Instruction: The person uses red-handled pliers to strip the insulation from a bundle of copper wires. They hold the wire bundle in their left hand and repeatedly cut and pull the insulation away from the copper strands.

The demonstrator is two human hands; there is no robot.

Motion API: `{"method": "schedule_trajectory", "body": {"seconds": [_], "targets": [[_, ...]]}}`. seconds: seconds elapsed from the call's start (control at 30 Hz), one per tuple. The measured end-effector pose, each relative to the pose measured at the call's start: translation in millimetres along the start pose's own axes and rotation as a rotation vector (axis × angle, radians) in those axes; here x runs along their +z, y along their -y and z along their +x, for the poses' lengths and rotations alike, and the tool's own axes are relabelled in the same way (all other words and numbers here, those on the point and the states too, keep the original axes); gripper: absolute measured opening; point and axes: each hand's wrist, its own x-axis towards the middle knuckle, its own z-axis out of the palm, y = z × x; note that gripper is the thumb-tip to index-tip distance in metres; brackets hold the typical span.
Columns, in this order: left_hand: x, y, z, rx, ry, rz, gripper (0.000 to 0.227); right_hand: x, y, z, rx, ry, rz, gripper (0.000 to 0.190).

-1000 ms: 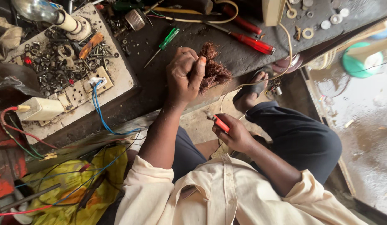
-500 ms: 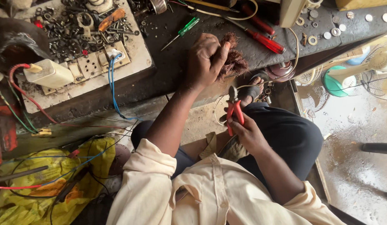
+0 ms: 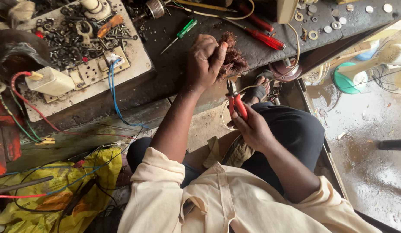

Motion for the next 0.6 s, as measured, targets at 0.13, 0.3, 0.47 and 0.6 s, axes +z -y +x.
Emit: {"method": "schedule_trajectory", "body": {"seconds": [0.13,0.3,0.47,0.6], "targets": [[-3,-3,1,0.016,0.018,-0.004,0.037,-4,14,6,-0.023,-0.015,-0.146,0.051],[-3,-1,2,0.009,0.021,-0.009,0.037,-6,25,10,0.033,-0.02,-0.217,0.048],[-5,-1,-1,0.005,0.039,-0.002,0.037,-11,22,8,0.045,0.031,-0.069,0.043],[-7,-5,0,0.018,0.034,0.007,0.036,-22,32,8,0.081,0.098,-0.124,0.042]]}}
